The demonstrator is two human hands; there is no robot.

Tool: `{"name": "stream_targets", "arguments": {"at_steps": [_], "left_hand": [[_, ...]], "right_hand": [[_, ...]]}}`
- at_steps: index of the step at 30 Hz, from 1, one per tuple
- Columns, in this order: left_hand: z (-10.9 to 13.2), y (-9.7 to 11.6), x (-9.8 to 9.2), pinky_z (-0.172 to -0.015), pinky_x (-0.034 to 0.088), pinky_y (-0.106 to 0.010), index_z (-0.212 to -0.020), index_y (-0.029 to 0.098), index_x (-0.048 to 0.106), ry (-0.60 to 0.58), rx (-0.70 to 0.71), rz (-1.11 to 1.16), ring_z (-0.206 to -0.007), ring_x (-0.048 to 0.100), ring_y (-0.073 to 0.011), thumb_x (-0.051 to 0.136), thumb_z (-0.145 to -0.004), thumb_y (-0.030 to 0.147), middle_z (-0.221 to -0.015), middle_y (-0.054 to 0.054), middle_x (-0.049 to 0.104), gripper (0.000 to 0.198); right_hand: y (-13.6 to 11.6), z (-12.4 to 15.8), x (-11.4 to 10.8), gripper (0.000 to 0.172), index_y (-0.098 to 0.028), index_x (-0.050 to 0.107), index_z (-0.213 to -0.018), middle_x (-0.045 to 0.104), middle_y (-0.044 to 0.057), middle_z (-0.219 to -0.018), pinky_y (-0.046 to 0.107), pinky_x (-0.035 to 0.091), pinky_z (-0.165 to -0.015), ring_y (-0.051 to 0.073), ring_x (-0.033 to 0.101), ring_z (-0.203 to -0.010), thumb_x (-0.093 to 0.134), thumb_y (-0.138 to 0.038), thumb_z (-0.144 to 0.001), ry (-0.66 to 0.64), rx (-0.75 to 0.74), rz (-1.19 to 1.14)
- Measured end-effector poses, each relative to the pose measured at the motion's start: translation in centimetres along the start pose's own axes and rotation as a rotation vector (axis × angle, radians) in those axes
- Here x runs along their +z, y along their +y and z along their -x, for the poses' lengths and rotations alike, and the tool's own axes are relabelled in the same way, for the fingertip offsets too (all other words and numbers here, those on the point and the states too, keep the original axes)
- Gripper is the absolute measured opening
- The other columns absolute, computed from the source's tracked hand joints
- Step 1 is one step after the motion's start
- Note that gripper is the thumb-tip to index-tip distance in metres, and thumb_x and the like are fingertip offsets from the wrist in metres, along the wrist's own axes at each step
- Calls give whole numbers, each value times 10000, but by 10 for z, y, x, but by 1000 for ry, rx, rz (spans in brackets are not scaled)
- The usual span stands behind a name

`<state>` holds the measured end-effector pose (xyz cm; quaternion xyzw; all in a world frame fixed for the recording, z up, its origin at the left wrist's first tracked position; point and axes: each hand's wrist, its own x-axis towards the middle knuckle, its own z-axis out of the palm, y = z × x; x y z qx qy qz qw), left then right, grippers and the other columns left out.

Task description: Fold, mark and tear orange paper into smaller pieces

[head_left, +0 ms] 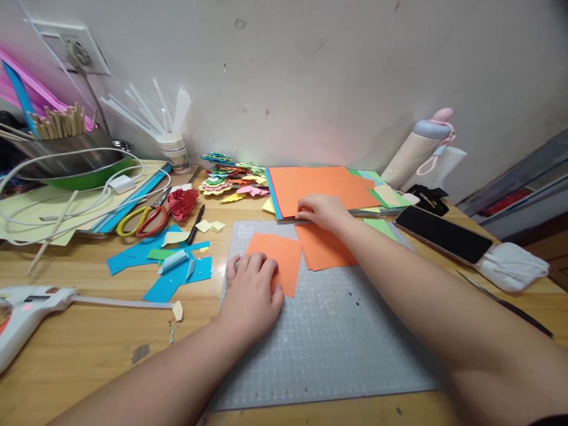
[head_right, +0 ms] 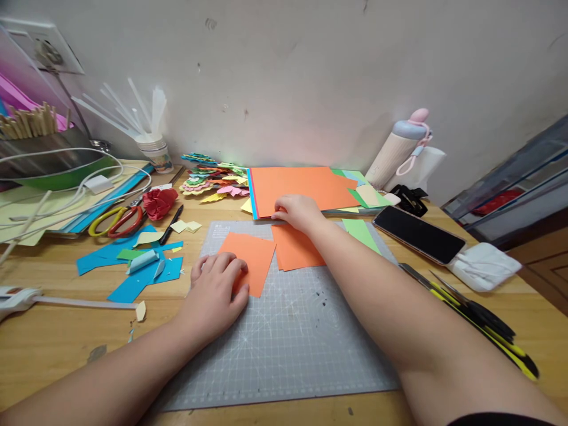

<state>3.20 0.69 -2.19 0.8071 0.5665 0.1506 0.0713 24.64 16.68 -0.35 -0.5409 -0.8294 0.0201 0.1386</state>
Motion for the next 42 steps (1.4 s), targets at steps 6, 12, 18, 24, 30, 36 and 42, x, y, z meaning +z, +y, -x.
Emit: {"name": "stream_targets", "arguments": {"at_steps": [6, 12, 18, 24, 30, 36, 42], "left_hand": [[0, 1, -1, -1043, 225, -490, -957, 236, 540, 0, -2, 1, -1033, 479, -232, 466, -818, 233, -1036, -39, 538, 157], [-1, 0, 0, -1046, 226, -492, -962, 242, 538, 1, -3, -2, -1036, 478, -233, 465, -819, 240, -1039, -41, 541, 160], [0, 0, 0, -1043, 229, -492, -960, 237, 540, 2, 0, -2, -1034, 479, -233, 464, -821, 242, -1037, -40, 536, 159], [0, 0, 0, -1044, 229, -495, -959, 241, 539, 4, -1, -3, -1036, 480, -235, 462, -823, 239, -1038, -42, 540, 156], [0, 0, 0, -1045, 231, -496, -952, 243, 535, 2, 0, -2, -1032, 482, -232, 463, -820, 241, -1037, -41, 541, 150], [0, 0, 0, -1043, 228, -496, -951, 239, 537, 1, 1, -1, -1037, 479, -232, 456, -821, 239, -1035, -40, 537, 152], [1, 1, -1, -1043, 226, -498, -958, 234, 536, -1, 0, 0, -1039, 478, -233, 451, -825, 243, -1040, -43, 538, 158]], "right_hand": [[6, -1, 0, 116, -260, 686, -856, 709, -1, -913, 281, 376, -614, 180, 611, -815, 613, -348, -834, -7, 8, -21], [7, -1, -1, 98, -257, 691, -847, 711, 1, -936, 285, 394, -642, 182, 617, -833, 635, -332, -821, -27, -33, -6], [7, -2, -2, 83, -257, 698, -842, 712, -3, -966, 282, 407, -652, 182, 622, -857, 658, -318, -803, -49, -74, 3], [10, -3, 0, 126, -262, 717, -856, 715, 1, -1006, 296, 431, -709, 189, 627, -900, 594, -292, -849, -42, -72, -1], [10, -3, 1, 80, -267, 725, -833, 715, -1, -1022, 301, 437, -717, 200, 630, -914, 652, -279, -803, -54, -82, -7], [13, -3, 2, 165, -264, 728, -803, 727, 8, -925, 298, 432, -686, 195, 632, -850, 571, -278, -854, -21, -69, -48], [12, -3, 6, 200, -224, 709, -820, 708, 28, -777, 283, 408, -580, 180, 615, -699, 512, -227, -850, 104, 38, -95]]}}
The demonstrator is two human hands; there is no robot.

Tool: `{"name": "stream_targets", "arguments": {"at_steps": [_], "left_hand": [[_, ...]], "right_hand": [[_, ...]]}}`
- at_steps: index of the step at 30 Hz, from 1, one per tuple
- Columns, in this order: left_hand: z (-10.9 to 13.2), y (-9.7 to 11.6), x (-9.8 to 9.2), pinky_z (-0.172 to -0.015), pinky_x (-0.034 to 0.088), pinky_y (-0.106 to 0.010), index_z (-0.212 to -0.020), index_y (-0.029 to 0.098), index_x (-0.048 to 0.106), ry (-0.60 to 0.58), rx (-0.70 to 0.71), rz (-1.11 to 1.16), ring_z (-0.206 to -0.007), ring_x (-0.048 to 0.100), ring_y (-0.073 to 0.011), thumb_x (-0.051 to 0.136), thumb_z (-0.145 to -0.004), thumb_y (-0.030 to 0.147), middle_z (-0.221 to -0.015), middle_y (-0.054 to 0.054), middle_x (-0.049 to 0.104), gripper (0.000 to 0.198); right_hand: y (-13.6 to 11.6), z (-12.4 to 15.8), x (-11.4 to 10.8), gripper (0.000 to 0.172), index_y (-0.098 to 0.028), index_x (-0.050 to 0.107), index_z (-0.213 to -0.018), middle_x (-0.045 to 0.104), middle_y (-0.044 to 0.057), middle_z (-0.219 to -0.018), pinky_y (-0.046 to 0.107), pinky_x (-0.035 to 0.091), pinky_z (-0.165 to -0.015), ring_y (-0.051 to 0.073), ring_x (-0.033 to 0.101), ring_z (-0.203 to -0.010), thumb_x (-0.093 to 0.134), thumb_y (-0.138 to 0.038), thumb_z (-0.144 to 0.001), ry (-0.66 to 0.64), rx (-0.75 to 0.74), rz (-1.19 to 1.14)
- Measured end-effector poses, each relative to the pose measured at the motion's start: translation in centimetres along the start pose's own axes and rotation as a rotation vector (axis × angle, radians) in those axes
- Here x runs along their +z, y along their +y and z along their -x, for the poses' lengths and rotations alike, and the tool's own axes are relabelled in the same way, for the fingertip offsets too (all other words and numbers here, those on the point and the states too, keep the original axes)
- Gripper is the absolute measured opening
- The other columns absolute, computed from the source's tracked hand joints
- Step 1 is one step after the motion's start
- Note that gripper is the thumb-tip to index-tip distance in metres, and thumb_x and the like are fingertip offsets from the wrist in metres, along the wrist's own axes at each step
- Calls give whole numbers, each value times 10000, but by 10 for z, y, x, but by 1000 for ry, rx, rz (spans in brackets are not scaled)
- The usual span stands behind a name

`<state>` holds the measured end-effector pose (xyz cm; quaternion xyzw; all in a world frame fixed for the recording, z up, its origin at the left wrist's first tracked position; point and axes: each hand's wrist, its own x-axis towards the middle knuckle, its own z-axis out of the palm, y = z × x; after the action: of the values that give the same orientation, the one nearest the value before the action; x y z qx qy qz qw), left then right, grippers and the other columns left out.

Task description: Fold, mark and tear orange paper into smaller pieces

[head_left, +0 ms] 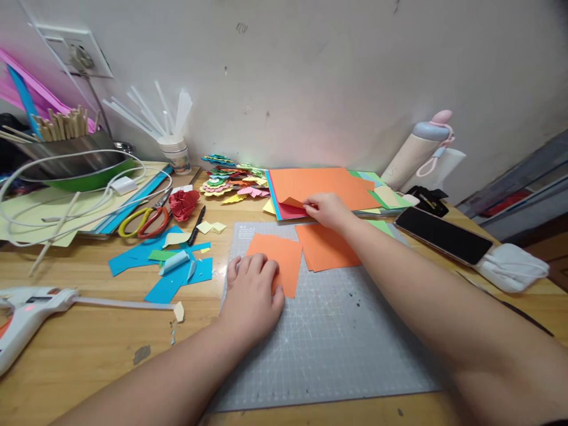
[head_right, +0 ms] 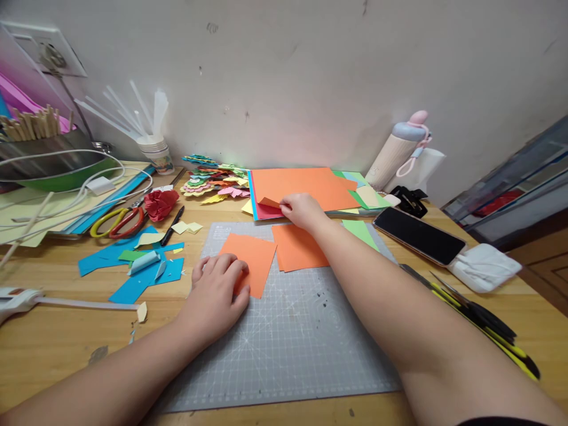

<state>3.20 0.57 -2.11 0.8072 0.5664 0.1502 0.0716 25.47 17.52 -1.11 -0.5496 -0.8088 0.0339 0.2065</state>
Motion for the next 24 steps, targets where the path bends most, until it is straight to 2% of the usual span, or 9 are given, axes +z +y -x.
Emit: {"name": "stream_targets", "arguments": {"at_steps": [5, 11, 15, 18, 20, 22, 24], "left_hand": [[-1, -1, -1, -1045, 225, -501, -955, 229, 536, -3, -1, 1, -1037, 483, -230, 456, -819, 240, -1035, -41, 538, 158], [0, 0, -1, -1057, 219, -502, -954, 224, 545, -6, -1, 8, -1057, 484, -230, 471, -817, 248, -1049, -43, 539, 158], [1, 3, -5, -1079, 199, -510, -970, 241, 559, -17, 57, 35, -1098, 474, -238, 531, -808, 337, -1096, -42, 542, 190], [4, 6, -10, -1095, 178, -537, -1005, 253, 568, -10, 83, 19, -1152, 453, -262, 569, -792, 476, -1162, -49, 542, 308], [6, 6, -13, -1102, 162, -557, -1066, 254, 570, -13, 75, -25, -1208, 423, -290, 600, -752, 563, -1230, -70, 532, 442], [8, 5, -16, -1107, 150, -571, -1142, 252, 565, -41, 60, -89, -1266, 385, -318, 631, -718, 596, -1301, -94, 513, 550], [9, 2, -18, -1114, 132, -575, -1221, 267, 546, -86, 55, -160, -1315, 350, -323, 627, -758, 544, -1369, -97, 486, 545]], "right_hand": [[-1, 1, 5, 126, -193, 678, -804, 711, 49, -811, 286, 437, -626, 187, 631, -740, 559, -227, -827, 152, 74, -47], [2, -3, -2, 95, -194, 638, -762, 700, 73, -825, 336, 448, -677, 227, 627, -757, 585, -253, -814, 329, 137, -57], [7, -5, -6, 113, -205, 597, -776, 695, 74, -844, 350, 463, -694, 234, 632, -783, 571, -297, -836, 416, 185, -85], [12, -3, -3, 105, -206, 588, -810, 698, 85, -933, 367, 482, -710, 239, 641, -812, 580, -310, -831, 429, 203, -100], [17, 1, 1, 119, -200, 606, -886, 690, 99, -1032, 394, 493, -743, 264, 646, -882, 622, -257, -783, 405, 202, -100], [23, 4, 6, 279, -195, 621, -1004, 679, 107, -1108, 430, 501, -782, 296, 640, -965, 630, -160, -728, 367, 201, -99], [30, 6, 9, 367, -195, 640, -1068, 683, 105, -1127, 462, 497, -838, 311, 629, -1036, 585, -96, -719, 336, 196, -106]]}}
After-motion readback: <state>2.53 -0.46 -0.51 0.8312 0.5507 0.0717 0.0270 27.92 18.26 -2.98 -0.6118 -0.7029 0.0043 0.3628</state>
